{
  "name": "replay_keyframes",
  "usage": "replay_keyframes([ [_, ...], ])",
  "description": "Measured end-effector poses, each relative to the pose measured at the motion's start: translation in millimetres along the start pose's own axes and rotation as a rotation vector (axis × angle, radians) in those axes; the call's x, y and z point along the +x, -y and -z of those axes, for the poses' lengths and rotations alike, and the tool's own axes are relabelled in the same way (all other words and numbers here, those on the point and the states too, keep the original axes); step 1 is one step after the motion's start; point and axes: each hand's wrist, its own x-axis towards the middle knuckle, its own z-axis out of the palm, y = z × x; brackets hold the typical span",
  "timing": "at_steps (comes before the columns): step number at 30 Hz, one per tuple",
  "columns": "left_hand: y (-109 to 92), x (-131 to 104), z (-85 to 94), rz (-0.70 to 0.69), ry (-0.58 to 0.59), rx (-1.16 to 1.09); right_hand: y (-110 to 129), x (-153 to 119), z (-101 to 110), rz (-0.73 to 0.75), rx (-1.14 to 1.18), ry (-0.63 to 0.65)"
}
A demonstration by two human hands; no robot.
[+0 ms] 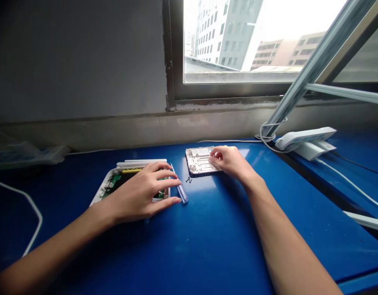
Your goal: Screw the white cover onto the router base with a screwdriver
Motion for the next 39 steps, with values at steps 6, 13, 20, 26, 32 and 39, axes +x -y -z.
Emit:
replay_keyframes([
  [6, 6, -12, 12.0, 0.095, -0.12, -0.175, 13, -3, 17, -0.025, 0.085, -0.115],
  [13, 15, -25, 22.8, 0.538, -0.294, -1.189, 84, -19, 15, 0.288, 0.163, -0.262],
  [20, 20, -44, 33.6, 0.559, -0.384, -1.27, 153, -38, -25, 0.711, -0.063, -0.195],
  [26, 40, -73, 38.9, 0.546, -0.554, -1.154, 156, -33, -23, 0.51, 0.053, -0.508],
  [32, 57, -97, 44.4, 0.528, -0.664, -0.86, 130, -23, -40, 0.174, 0.763, 0.146],
  [39, 53, -110, 43.0, 0.623, -0.756, -0.892, 127, -31, -40, 0.298, 0.624, 0.058],
])
